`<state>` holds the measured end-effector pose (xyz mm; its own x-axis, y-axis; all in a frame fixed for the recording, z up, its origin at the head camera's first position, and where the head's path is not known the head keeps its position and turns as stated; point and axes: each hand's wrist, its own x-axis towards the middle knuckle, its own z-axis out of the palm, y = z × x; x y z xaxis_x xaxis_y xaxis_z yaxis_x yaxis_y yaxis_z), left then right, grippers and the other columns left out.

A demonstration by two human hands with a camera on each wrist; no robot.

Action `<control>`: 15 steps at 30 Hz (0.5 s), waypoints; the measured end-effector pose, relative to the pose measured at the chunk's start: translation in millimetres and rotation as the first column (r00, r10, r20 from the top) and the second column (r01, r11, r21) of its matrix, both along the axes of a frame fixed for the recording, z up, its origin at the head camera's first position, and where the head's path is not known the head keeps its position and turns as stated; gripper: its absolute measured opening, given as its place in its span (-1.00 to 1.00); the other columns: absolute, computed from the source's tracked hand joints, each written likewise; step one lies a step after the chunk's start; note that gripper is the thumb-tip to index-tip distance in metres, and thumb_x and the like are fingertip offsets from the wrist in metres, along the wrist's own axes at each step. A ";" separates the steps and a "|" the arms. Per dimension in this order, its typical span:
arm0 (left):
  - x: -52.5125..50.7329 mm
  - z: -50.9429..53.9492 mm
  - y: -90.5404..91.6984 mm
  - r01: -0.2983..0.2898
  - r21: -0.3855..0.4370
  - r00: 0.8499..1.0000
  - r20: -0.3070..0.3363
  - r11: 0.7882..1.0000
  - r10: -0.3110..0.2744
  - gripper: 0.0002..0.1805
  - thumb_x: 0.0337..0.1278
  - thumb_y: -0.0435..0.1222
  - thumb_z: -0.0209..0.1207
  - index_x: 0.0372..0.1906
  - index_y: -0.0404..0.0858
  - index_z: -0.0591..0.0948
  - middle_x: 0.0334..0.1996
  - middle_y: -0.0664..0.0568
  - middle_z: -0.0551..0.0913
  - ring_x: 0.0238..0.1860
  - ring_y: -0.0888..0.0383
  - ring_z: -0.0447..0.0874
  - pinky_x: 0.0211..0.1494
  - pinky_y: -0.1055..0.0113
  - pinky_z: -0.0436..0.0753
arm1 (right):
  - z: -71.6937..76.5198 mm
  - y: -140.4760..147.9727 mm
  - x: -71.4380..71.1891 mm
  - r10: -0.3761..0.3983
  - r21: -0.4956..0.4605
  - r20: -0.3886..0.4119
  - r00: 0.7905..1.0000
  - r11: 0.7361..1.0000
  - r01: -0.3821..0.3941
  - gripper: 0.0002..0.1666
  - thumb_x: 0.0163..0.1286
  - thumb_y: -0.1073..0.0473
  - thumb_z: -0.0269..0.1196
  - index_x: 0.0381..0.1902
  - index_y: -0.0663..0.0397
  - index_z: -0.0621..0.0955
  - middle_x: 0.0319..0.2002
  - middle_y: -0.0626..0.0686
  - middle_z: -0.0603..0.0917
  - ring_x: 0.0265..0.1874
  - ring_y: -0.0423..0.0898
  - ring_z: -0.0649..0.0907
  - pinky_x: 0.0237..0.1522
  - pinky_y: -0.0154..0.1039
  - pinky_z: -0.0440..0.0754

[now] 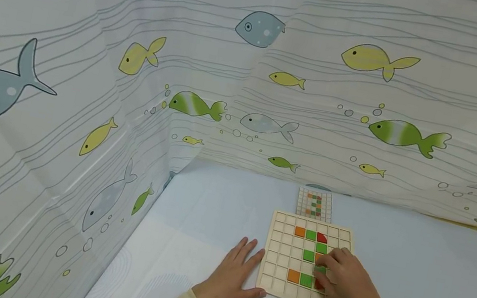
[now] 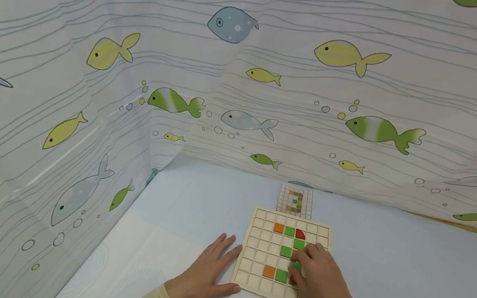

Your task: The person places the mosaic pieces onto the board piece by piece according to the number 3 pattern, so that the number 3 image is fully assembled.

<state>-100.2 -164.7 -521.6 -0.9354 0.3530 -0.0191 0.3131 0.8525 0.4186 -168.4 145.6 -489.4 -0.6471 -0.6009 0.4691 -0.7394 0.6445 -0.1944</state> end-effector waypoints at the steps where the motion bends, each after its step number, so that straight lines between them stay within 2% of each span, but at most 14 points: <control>1: -0.1 0.2 -0.1 0.000 -0.002 1.000 -0.001 1.000 0.000 -0.03 0.41 0.27 0.17 0.70 -0.14 0.20 0.72 -0.14 0.05 0.74 -0.21 -0.09 0.68 -0.19 0.18 | 0.5 3.7 0.0 -0.015 0.002 -0.001 1.000 1.000 0.015 -0.70 0.05 0.15 0.68 -0.32 -0.11 0.75 -0.32 -0.20 0.62 -0.32 -0.29 0.48 -0.34 -0.32 0.56; 7: 0.0 1.0 -0.1 -0.001 -0.003 1.000 -0.001 1.000 0.001 -0.03 0.41 0.27 0.18 0.70 -0.14 0.20 0.72 -0.15 0.05 0.74 -0.21 -0.10 0.68 -0.19 0.18 | -2.2 20.1 3.5 -0.074 0.016 0.061 0.995 0.997 0.073 -0.70 0.10 0.17 0.65 -0.44 -0.23 0.69 -0.40 -0.31 0.54 -0.36 -0.36 0.45 -0.38 -0.34 0.52; 12: -0.2 0.8 0.6 -0.001 -0.003 1.000 0.000 1.000 0.001 -0.03 0.41 0.28 0.17 0.70 -0.14 0.19 0.72 -0.14 0.04 0.74 -0.21 -0.11 0.68 -0.20 0.18 | -7.6 22.9 7.4 -0.081 0.001 0.149 0.985 0.997 0.082 -0.70 0.11 0.16 0.64 -0.48 -0.27 0.68 -0.45 -0.37 0.51 -0.39 -0.39 0.40 -0.40 -0.37 0.46; 15: 0.3 0.6 0.6 0.002 -0.002 1.000 -0.001 1.000 -0.002 -0.03 0.41 0.28 0.17 0.70 -0.15 0.19 0.72 -0.15 0.05 0.74 -0.21 -0.10 0.68 -0.20 0.19 | -11.5 22.6 9.5 -0.070 -0.001 0.153 0.986 0.997 0.071 -0.71 0.10 0.13 0.65 -0.49 -0.26 0.69 -0.46 -0.39 0.49 -0.39 -0.40 0.37 -0.41 -0.38 0.44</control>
